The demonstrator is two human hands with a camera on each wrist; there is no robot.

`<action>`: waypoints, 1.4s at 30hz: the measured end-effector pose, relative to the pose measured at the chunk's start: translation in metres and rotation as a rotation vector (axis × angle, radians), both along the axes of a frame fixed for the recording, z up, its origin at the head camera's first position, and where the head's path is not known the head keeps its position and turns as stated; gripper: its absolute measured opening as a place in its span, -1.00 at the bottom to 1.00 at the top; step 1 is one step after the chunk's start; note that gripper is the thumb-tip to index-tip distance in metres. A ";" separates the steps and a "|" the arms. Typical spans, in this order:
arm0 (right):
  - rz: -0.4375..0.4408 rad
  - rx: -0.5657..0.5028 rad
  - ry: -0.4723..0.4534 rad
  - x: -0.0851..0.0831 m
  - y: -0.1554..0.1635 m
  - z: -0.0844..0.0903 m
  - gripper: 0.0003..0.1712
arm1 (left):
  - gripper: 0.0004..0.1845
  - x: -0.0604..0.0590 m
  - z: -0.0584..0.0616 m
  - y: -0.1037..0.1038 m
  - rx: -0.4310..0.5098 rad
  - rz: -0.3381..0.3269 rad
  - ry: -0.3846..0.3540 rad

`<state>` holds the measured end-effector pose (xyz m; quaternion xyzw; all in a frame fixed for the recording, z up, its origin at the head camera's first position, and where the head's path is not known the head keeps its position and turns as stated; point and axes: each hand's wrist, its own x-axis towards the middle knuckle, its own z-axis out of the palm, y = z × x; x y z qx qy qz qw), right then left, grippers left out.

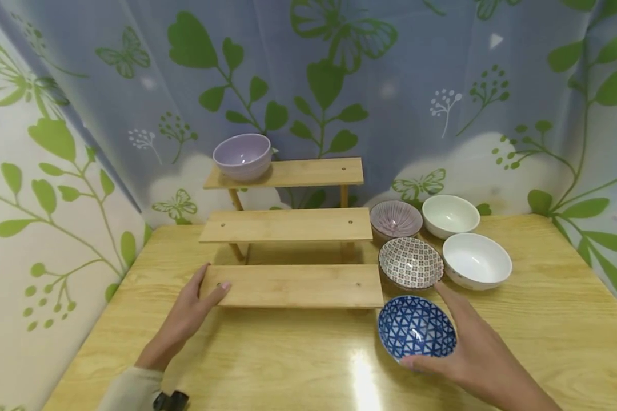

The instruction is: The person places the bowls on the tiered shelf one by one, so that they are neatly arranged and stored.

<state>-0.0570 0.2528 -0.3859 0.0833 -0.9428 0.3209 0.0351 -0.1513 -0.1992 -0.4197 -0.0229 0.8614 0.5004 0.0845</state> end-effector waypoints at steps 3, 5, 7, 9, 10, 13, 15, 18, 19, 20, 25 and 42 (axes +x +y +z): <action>-0.016 0.019 -0.043 0.004 -0.002 -0.015 0.51 | 0.06 0.000 -0.001 -0.001 -0.001 -0.001 -0.003; -0.025 0.031 -0.057 0.004 -0.003 -0.023 0.55 | 0.06 0.000 -0.001 -0.001 0.001 0.000 -0.011; -0.024 0.031 -0.058 0.004 -0.003 -0.029 0.57 | 0.06 -0.001 -0.001 -0.002 0.006 0.001 -0.020; -0.029 0.037 -0.080 0.003 -0.003 -0.034 0.56 | 0.06 -0.001 -0.002 -0.002 0.009 0.000 -0.025; -0.032 0.040 -0.091 0.003 -0.003 -0.036 0.54 | 0.06 -0.001 -0.002 -0.002 0.009 -0.002 -0.027; -0.046 0.027 -0.093 0.002 -0.004 -0.040 0.51 | 0.07 -0.001 -0.002 -0.001 0.002 -0.006 -0.025; -0.059 0.014 -0.092 0.001 -0.005 -0.042 0.50 | 0.07 -0.001 -0.002 -0.002 -0.002 -0.005 -0.026; -0.082 -0.007 -0.079 0.001 -0.006 -0.042 0.50 | 0.08 -0.001 -0.002 -0.002 -0.003 -0.003 -0.028; -0.089 -0.010 -0.080 0.002 -0.006 -0.042 0.49 | 0.08 -0.001 -0.001 -0.002 0.001 -0.003 -0.032; -0.099 -0.017 -0.086 0.002 -0.007 -0.041 0.48 | 0.08 0.000 -0.001 -0.002 0.003 -0.004 -0.033; -0.116 -0.048 -0.082 0.006 -0.003 -0.030 0.44 | 0.07 0.000 -0.001 -0.002 0.014 -0.013 -0.036; -0.097 -0.043 0.046 -0.031 0.015 0.045 0.41 | 0.06 0.000 0.000 -0.002 0.012 -0.017 -0.039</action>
